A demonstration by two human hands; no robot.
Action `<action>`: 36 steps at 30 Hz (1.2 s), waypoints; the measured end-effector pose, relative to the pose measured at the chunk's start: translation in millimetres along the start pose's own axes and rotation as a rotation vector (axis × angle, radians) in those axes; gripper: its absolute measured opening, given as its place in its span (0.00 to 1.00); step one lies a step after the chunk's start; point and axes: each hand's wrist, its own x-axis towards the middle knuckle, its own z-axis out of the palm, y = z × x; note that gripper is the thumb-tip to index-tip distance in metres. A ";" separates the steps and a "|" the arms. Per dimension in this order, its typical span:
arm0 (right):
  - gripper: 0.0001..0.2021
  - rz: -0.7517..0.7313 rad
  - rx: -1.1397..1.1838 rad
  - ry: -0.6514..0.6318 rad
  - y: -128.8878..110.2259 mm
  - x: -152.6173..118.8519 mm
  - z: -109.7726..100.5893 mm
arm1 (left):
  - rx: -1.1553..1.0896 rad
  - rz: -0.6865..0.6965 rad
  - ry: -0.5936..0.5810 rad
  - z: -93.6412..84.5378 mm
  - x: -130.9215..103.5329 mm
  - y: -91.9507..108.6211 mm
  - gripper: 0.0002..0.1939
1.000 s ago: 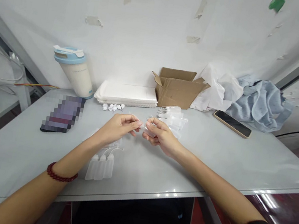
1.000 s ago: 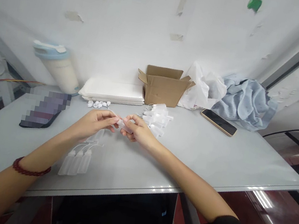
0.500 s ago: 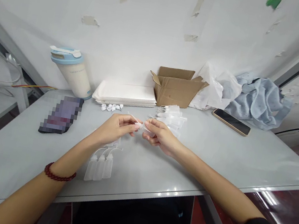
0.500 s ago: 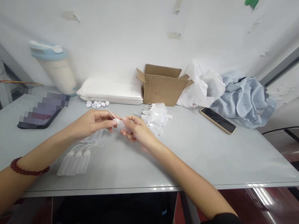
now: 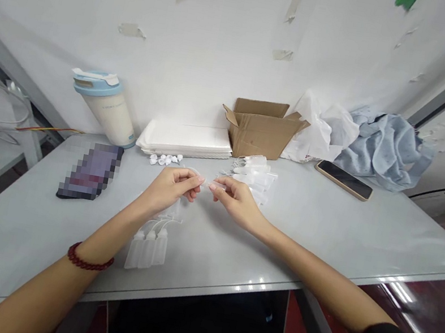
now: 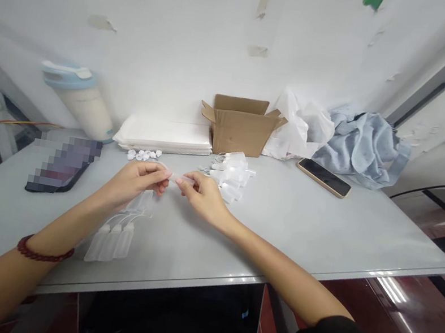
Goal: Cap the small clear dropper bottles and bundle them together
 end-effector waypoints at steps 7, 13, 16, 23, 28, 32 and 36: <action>0.20 0.136 0.276 -0.106 2.4 2.4 -3.5 | 0.151 0.124 -0.039 -2.9 -2.9 4.4 0.13; 0.20 0.223 0.453 -0.167 0.3 3.8 -5.5 | 0.175 0.155 0.010 -0.5 -5.2 4.9 0.12; 0.20 0.137 0.354 -0.101 1.2 3.2 -3.2 | 0.151 0.151 0.009 -0.1 -3.9 4.4 0.12; 0.15 -0.094 -0.001 0.014 3.8 -0.1 -0.3 | 0.030 0.029 -0.019 -0.5 0.1 -1.0 0.18; 0.15 -0.206 -0.240 0.034 4.7 -0.1 -0.1 | 0.018 -0.007 -0.004 -0.6 0.2 -2.7 0.19; 0.15 -0.323 -0.354 0.050 7.8 0.8 0.2 | 0.062 0.009 -0.007 -0.6 -0.1 -3.0 0.19; 0.17 -0.248 -0.247 0.021 7.2 2.3 -1.6 | 0.179 0.111 -0.043 -0.3 -1.2 -2.2 0.18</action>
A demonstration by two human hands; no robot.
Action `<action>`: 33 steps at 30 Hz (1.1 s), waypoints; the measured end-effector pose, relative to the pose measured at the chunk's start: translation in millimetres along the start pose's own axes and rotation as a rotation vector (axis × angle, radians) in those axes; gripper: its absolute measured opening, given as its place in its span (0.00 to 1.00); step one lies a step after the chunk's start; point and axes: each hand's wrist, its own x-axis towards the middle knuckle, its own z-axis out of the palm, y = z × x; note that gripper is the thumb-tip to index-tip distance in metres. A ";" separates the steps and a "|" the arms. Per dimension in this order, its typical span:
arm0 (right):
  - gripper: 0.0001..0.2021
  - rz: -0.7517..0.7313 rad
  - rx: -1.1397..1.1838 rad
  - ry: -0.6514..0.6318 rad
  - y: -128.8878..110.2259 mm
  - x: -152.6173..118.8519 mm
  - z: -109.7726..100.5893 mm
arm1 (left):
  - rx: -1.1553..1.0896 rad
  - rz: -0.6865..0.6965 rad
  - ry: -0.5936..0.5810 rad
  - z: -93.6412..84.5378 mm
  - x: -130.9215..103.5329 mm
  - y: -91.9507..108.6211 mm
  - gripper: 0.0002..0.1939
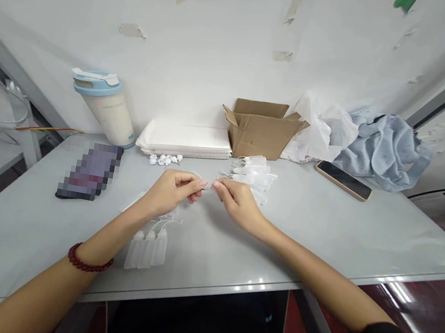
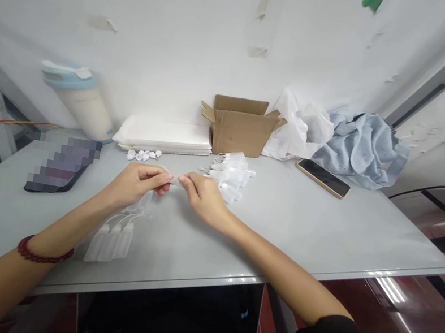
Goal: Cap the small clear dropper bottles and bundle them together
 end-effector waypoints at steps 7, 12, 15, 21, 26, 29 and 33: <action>0.22 0.273 0.354 -0.084 3.9 5.8 -3.0 | 0.052 0.107 0.018 3.6 -3.5 3.3 0.11; 0.22 0.362 0.498 -0.137 2.7 5.3 -3.2 | 0.009 0.093 0.046 5.6 -4.3 3.6 0.11; 0.23 0.268 0.373 -0.059 1.1 3.3 -1.9 | 0.022 0.057 0.025 4.1 -2.8 3.2 0.12; 0.18 0.000 0.018 0.071 -1.6 -0.6 0.0 | -0.059 -0.100 -0.027 1.1 0.8 -0.9 0.15; 0.16 -0.172 -0.167 0.118 5.9 -1.8 2.5 | -0.105 -0.137 -0.071 0.5 1.0 0.0 0.17; 0.16 -0.224 -0.257 0.145 12.7 -1.5 4.3 | -0.128 -0.129 -0.061 0.9 0.7 0.9 0.18; 0.19 -0.278 -0.342 0.152 19.7 -1.5 7.0 | -0.153 -0.103 -0.015 1.8 0.1 0.7 0.18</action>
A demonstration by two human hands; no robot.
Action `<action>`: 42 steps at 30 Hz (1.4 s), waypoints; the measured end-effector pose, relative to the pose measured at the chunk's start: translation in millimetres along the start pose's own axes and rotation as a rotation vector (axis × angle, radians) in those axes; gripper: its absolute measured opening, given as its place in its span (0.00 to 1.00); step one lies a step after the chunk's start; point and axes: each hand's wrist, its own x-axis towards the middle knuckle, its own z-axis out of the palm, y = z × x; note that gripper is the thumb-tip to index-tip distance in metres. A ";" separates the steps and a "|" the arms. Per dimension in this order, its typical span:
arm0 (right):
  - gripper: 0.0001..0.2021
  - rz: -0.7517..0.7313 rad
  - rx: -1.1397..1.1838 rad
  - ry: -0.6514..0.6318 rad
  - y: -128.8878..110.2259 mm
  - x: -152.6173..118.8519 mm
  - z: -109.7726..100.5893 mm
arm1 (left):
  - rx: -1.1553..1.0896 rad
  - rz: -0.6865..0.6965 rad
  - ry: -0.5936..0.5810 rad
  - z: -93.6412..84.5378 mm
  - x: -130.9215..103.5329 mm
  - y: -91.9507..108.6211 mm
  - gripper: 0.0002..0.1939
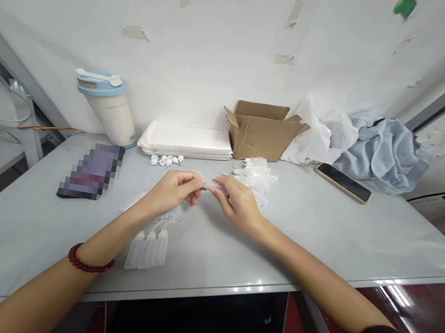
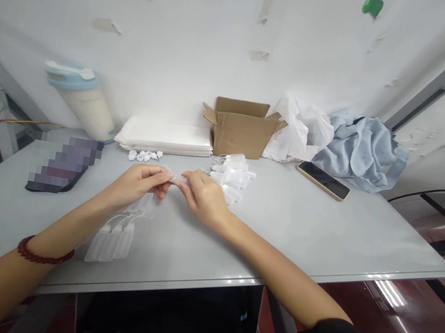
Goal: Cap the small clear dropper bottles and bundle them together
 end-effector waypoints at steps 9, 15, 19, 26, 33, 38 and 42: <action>0.20 0.191 0.266 -0.123 -10.1 7.4 -10.8 | 0.160 0.115 0.041 6.8 -5.5 8.4 0.17; 0.23 0.509 0.666 -0.176 -10.6 11.5 -10.7 | 0.271 0.191 0.068 10.7 -10.6 8.2 0.13; 0.22 0.719 0.949 -0.247 -11.1 12.3 -10.2 | 0.332 0.258 0.065 11.3 -10.8 4.2 0.11; 0.20 0.740 0.941 -0.235 -14.9 11.2 -11.0 | 0.294 0.251 0.077 11.9 -9.1 2.8 0.10; 0.23 0.448 0.502 -0.082 -16.2 7.0 -9.5 | 0.206 0.111 0.058 9.6 -5.2 6.1 0.15; 0.21 0.426 0.434 -0.092 -17.7 5.7 -9.8 | 0.192 0.019 -0.023 7.2 -2.2 -0.6 0.22; 0.20 0.428 0.416 -0.111 -16.3 5.8 -8.4 | 0.218 0.035 -0.030 6.8 -2.9 -2.0 0.24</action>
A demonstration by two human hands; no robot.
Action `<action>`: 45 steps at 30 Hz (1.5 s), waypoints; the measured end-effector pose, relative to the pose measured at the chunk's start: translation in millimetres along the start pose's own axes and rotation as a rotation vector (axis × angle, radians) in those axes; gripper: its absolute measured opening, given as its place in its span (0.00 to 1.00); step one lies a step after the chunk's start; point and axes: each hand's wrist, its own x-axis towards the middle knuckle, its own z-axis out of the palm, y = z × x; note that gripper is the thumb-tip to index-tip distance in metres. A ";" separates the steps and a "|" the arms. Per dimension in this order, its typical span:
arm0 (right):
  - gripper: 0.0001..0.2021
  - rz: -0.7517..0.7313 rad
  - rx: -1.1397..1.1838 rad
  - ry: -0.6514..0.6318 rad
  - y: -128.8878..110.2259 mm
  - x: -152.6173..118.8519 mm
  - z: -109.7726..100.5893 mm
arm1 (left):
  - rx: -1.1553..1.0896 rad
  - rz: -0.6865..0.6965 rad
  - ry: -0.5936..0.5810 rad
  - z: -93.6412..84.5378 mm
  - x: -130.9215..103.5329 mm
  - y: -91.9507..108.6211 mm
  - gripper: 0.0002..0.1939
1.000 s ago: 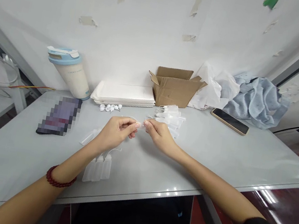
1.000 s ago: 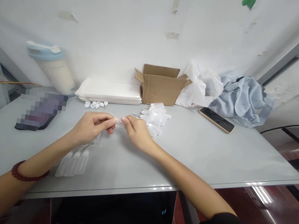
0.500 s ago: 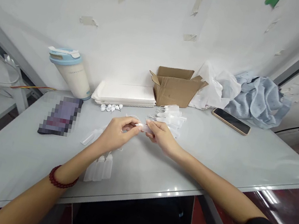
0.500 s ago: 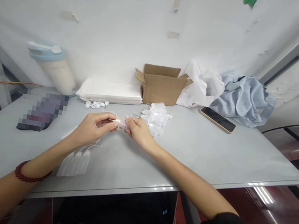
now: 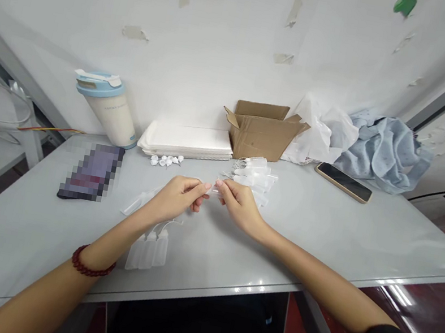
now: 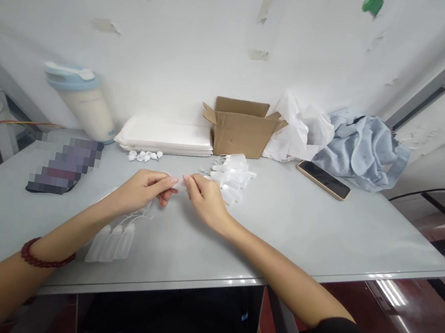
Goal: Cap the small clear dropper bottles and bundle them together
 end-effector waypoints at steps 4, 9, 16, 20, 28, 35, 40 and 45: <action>0.19 0.000 -0.029 -0.032 1.3 1.8 -0.2 | 0.060 0.032 0.011 0.0 -2.4 2.3 0.22; 0.20 0.048 0.069 -0.101 2.8 5.9 -3.1 | 0.146 0.090 0.027 1.8 -5.9 5.6 0.20; 0.22 0.349 0.372 -0.238 7.3 9.3 -3.9 | 0.415 0.319 0.061 2.9 -4.3 0.0 0.16; 0.20 0.469 0.450 -0.266 10.7 8.8 0.0 | 0.468 0.326 0.037 1.7 -3.0 -3.1 0.15; 0.15 0.250 0.210 -0.147 6.6 10.5 -5.6 | 0.368 0.212 0.102 -0.9 0.6 -1.9 0.13; 0.13 0.047 -0.073 0.110 13.3 18.8 -19.7 | 0.548 0.166 0.285 -31.7 12.8 -25.2 0.13; 0.09 -0.040 -0.278 0.337 28.4 30.2 -37.1 | 1.015 -0.009 0.414 -69.0 19.1 -52.8 0.17; 0.04 -0.061 -0.557 0.394 42.6 39.7 -51.8 | 1.054 -0.042 0.373 -85.3 23.3 -74.0 0.19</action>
